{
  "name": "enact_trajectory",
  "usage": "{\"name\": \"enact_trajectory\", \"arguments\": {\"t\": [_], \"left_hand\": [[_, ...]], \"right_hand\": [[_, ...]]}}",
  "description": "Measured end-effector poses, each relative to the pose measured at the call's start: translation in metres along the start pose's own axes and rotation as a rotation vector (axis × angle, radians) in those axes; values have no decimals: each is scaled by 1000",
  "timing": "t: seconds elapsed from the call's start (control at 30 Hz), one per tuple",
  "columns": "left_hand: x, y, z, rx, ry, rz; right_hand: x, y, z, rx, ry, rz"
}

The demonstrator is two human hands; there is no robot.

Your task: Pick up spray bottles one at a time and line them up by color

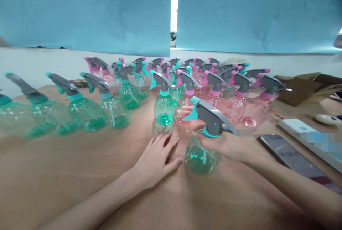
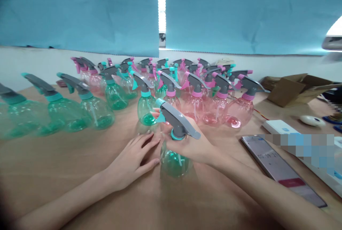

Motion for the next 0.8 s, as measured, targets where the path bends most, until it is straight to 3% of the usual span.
{"name": "enact_trajectory", "arguments": {"t": [0.27, 0.6, 0.8], "left_hand": [[0, 1, -1, 4, -2, 4], [1, 0, 0, 4, -1, 5], [1, 0, -1, 10, 5, 16]], "right_hand": [[2, -1, 3, -48, -99, -36], [5, 1, 14, 5, 26, 21], [6, 0, 16, -15, -55, 6]]}}
Point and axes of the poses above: each hand's wrist, its own y-axis towards the middle knuckle, its own x-axis out of the back of the hand, z = x × y, the point moved 2 cm from there along y, towards the middle knuckle, and after that the axes turned 7 degrees about -x, right-handed, at the moved point
